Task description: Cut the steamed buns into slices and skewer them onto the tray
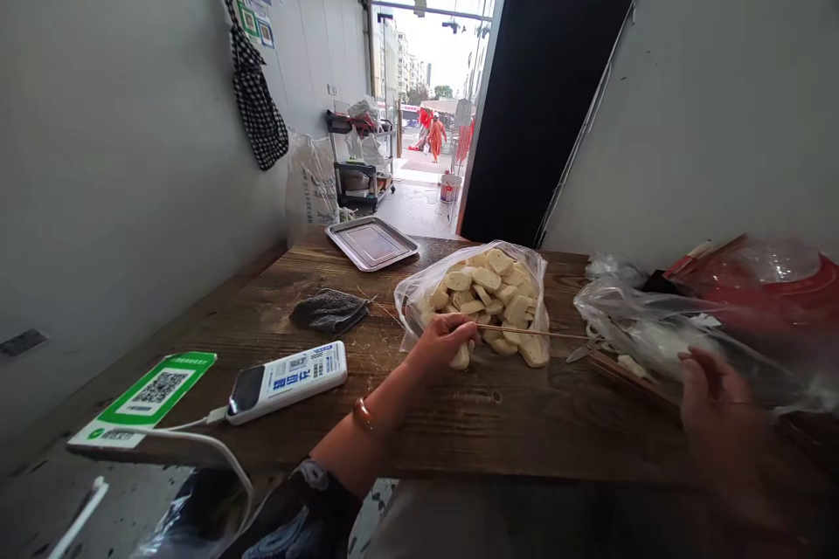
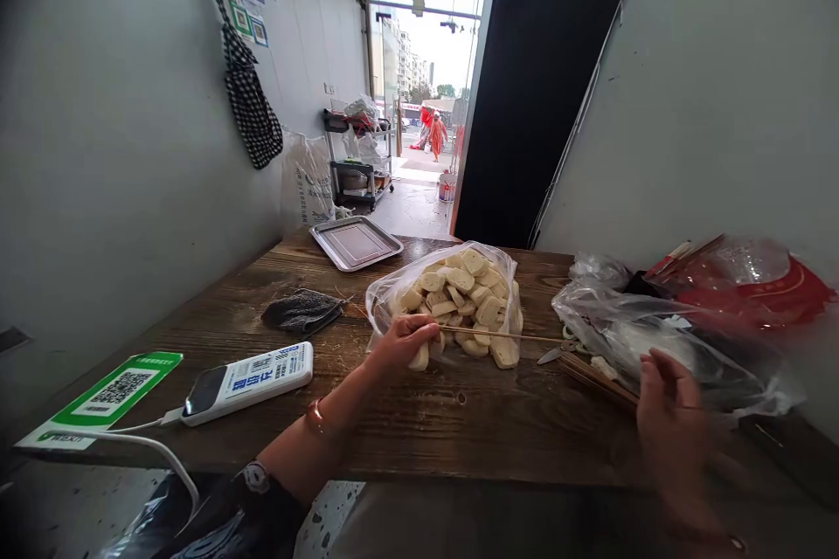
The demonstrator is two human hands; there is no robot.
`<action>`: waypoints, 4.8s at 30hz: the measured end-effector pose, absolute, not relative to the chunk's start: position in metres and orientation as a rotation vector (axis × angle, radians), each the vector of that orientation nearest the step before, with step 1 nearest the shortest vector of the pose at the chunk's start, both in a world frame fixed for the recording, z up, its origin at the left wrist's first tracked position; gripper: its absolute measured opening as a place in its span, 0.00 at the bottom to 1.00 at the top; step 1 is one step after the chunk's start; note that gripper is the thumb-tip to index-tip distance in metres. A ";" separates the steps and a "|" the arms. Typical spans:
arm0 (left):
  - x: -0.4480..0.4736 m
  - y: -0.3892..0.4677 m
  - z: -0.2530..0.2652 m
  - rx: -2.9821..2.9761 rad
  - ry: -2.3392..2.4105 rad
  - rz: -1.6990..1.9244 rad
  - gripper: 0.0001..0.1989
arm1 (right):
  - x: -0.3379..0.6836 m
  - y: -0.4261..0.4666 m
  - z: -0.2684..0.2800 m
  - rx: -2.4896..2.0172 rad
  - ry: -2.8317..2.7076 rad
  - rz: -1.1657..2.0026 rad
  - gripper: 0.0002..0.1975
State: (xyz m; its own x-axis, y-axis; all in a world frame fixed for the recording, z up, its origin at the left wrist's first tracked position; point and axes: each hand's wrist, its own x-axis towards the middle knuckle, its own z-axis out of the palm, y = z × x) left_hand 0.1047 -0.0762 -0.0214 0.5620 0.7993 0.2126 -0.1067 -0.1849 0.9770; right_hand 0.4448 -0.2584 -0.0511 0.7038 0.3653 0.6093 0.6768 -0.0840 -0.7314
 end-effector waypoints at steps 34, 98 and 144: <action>0.109 -0.076 -0.029 1.688 0.610 0.852 0.23 | 0.313 -0.200 -0.011 -1.589 -2.089 -0.737 0.19; 0.103 -0.071 -0.020 0.797 0.416 0.930 0.20 | 0.248 -0.192 -0.047 -1.098 -0.722 1.150 0.20; 0.117 -0.089 -0.022 0.824 0.486 0.826 0.21 | 0.248 -0.220 -0.074 -1.450 -1.243 0.619 0.20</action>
